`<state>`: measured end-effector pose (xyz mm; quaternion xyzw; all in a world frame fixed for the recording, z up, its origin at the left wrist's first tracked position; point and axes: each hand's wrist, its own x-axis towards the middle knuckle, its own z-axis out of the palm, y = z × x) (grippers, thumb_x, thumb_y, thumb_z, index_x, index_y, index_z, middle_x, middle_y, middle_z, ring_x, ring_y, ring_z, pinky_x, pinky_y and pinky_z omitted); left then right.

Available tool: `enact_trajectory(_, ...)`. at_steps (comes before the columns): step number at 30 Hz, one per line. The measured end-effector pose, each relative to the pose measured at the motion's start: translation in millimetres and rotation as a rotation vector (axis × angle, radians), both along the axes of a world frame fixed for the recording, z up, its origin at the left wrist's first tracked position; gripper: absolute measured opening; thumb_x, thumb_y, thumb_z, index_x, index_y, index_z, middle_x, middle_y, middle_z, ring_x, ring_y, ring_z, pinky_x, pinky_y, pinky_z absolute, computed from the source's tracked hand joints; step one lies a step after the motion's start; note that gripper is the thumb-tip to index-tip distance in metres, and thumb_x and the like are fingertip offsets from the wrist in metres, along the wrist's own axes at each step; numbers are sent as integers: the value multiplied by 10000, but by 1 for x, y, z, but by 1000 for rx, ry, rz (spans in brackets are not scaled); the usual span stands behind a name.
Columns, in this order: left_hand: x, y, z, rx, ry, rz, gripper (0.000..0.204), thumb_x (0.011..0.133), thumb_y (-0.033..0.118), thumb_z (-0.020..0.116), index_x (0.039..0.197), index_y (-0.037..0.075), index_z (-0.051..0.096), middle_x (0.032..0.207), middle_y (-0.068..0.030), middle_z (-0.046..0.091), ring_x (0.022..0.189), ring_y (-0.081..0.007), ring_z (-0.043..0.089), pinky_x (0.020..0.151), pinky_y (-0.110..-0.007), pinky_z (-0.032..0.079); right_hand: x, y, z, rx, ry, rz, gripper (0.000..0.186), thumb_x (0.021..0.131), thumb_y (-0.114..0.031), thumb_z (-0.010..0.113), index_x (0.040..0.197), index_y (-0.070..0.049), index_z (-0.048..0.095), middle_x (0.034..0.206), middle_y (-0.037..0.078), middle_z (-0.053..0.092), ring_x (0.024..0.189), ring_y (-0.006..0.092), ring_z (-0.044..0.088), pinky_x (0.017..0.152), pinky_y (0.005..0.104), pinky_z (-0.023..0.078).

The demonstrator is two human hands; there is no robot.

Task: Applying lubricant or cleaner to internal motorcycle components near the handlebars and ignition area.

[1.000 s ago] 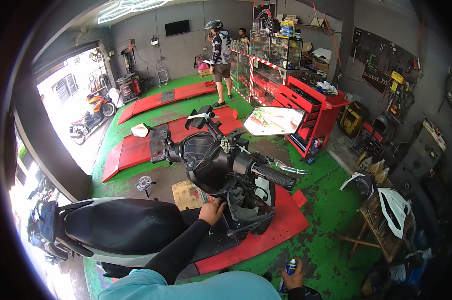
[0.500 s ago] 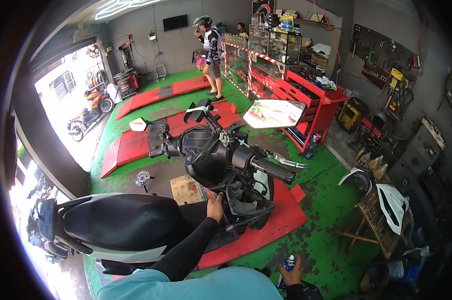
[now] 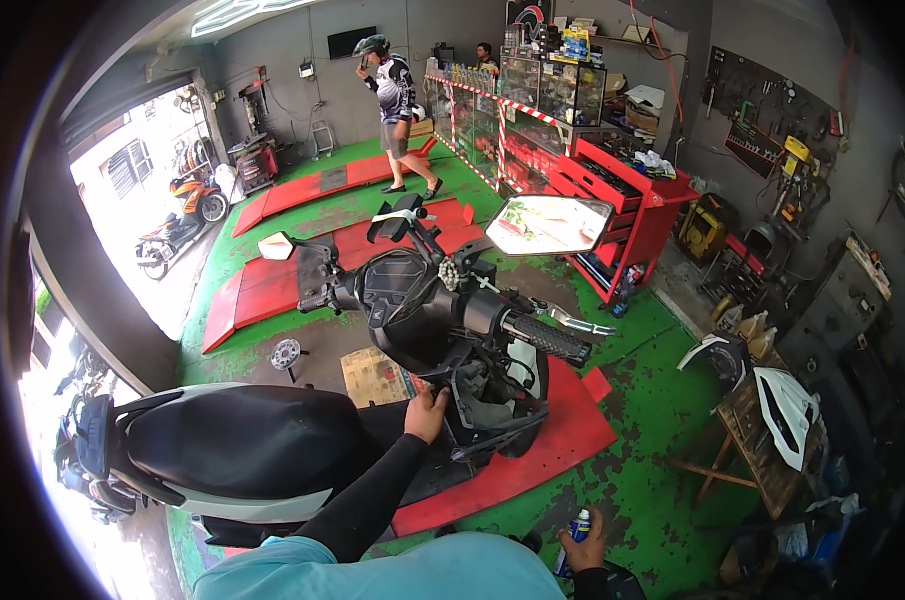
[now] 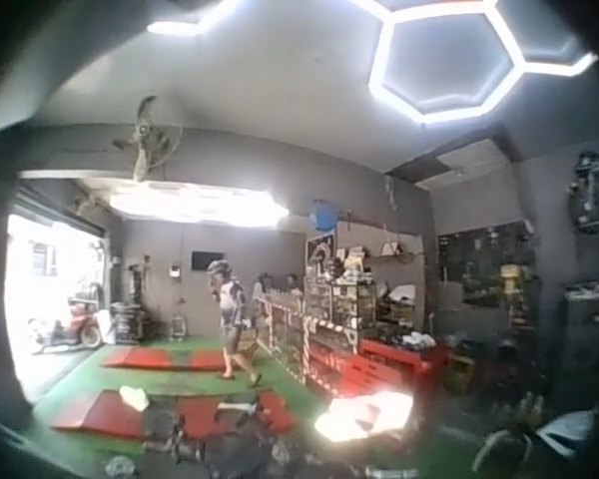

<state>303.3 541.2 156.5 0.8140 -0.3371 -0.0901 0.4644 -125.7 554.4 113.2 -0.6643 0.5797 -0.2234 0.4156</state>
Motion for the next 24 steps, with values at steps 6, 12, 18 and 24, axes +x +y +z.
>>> enact_trajectory(6, 7, 4, 2, 15, -117, -78, 411, 962, 352, 584, 1052, -44, 647, 800, -295, 649, 811, -445, 657, 718, -509, 512, -1, -8, -10, -102, 5, 49, 717, 745, -225, 783, 1370, -117, 448, 1174, 215, 606, 1037, 369, 624, 904, 461, 496)
enact_trajectory(12, 28, 11, 11, 76, -299, -294, 373, 960, 351, 588, 1078, 0, 638, 763, -251, 652, 774, -432, 656, 677, -508, 508, 4, -6, 9, -58, 28, 30, 725, 747, -222, 787, 1381, -146, 443, 1169, 208, 611, 1027, 366, 629, 896, 456, 500)
enact_trajectory(18, 41, 13, 12, 154, -439, -390, 344, 968, 361, 561, 1072, 39, 622, 762, -227, 661, 755, -421, 659, 663, -511, 509, 2, -7, 3, -97, 53, 51, 711, 745, -182, 782, 1367, -133, 442, 1130, 176, 618, 986, 319, 623, 873, 439, 507)
enact_trajectory(24, 20, 13, 14, 124, -301, -282, 363, 988, 351, 532, 1012, 0, 621, 806, -272, 654, 802, -442, 651, 696, -516, 501, 2, -7, 1, -49, -4, 34, 709, 747, -251, 777, 1371, -152, 456, 1210, 209, 597, 1058, 388, 614, 916, 475, 489)
